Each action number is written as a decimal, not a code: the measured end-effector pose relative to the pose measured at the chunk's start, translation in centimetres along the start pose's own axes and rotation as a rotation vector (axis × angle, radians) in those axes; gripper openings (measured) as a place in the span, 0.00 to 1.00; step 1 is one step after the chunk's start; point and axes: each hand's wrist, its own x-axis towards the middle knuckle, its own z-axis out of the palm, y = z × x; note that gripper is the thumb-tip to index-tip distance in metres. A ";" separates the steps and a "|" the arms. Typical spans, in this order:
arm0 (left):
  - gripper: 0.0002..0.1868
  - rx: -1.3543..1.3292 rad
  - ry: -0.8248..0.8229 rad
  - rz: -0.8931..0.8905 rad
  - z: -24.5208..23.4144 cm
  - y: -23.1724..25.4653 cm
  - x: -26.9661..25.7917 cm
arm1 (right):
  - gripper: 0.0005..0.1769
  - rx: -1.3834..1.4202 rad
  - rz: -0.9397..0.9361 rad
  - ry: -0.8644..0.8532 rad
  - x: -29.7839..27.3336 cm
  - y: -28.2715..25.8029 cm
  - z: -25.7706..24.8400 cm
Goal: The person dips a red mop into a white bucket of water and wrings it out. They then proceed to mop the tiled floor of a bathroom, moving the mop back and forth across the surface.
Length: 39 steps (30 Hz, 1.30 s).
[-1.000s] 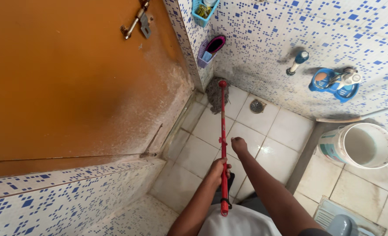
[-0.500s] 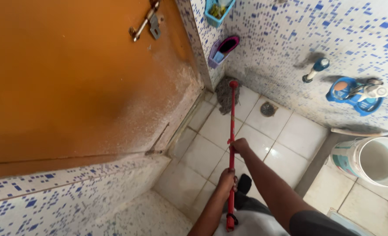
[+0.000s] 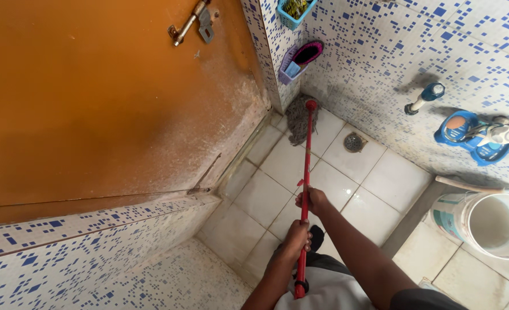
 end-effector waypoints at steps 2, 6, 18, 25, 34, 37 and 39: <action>0.15 0.007 -0.008 0.012 0.1 0.3 0.0 | 0.24 0.004 0.029 0.036 0.3 -0.7 0.0; 0.14 -0.002 -0.007 0.025 0.2 -0.1 0.4 | 0.23 0.092 0.044 -0.041 -0.2 -0.7 -0.1; 0.17 0.255 -0.019 0.037 -0.9 0.9 1.1 | 0.17 0.203 0.058 -0.002 -0.6 2.5 1.3; 0.20 0.398 -0.178 -0.028 -0.9 1.3 0.5 | 0.21 0.279 0.036 0.015 -2.0 2.7 0.1; 0.18 0.583 -0.344 -0.052 0.1 -3.4 1.5 | 0.21 0.578 -0.076 0.008 -7.0 5.9 -4.1; 0.22 0.618 -0.447 -0.060 0.8 -5.2 2.0 | 0.19 0.655 -0.154 0.040 -8.8 6.6 -5.9; 0.20 0.657 -0.501 -0.061 1.5 -6.6 1.8 | 0.17 0.727 -0.179 0.086 -10.3 7.6 -7.3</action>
